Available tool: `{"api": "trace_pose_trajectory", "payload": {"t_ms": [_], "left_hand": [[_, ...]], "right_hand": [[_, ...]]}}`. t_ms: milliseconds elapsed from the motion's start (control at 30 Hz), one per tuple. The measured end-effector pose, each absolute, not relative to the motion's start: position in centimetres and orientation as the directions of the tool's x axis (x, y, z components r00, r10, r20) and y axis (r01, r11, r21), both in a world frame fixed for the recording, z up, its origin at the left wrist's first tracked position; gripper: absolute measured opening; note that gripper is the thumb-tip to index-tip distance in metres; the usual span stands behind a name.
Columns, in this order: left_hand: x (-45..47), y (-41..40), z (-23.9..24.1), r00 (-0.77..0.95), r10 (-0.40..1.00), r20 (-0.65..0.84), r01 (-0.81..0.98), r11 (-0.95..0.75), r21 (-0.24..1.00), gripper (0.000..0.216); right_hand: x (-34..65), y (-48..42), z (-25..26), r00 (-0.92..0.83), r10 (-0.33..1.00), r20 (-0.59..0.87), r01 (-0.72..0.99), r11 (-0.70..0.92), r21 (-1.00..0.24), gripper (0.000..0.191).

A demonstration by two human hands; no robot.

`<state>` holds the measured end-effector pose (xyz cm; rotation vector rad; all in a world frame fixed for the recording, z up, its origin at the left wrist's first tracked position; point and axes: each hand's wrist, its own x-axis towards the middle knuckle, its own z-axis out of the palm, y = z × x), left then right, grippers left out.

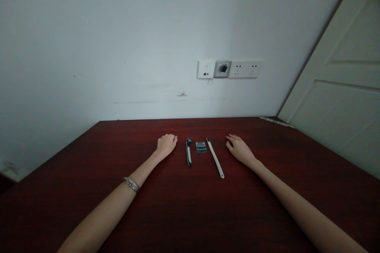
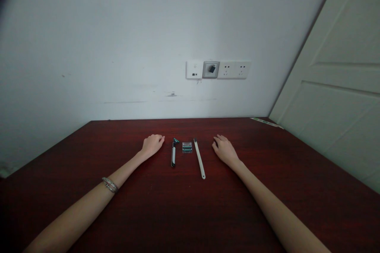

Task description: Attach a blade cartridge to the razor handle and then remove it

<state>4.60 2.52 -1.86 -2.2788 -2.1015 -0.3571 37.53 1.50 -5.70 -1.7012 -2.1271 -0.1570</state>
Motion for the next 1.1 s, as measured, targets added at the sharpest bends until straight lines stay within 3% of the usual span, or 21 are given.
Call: {"api": "trace_pose_trajectory", "payload": {"t_ms": [167, 400, 600, 1100], "left_hand": [[5.4, 1.5, 0.7, 0.039, 0.993, 0.112, 0.974, -0.063, 0.219, 0.043], [8.7, -1.5, 1.8, 0.196, 0.98, -0.02, 0.951, -0.185, 0.246, 0.04], [9.2, -1.8, 0.7, 0.201, 0.98, 0.003, 0.965, -0.199, 0.169, 0.036], [9.3, -1.3, -0.3, 0.171, 0.985, -0.023, 0.962, -0.161, 0.221, 0.026]], "right_hand": [[37.6, 1.6, -5.9, -0.175, 0.898, 0.403, 0.948, 0.264, -0.176, 0.042], [37.7, 1.9, -6.1, -0.193, 0.882, 0.43, 0.949, 0.279, -0.146, 0.043], [37.6, 1.7, -6.0, -0.193, 0.884, 0.426, 0.949, 0.279, -0.149, 0.043], [37.6, 1.7, -6.0, -0.184, 0.884, 0.429, 0.942, 0.283, -0.178, 0.042]]}}
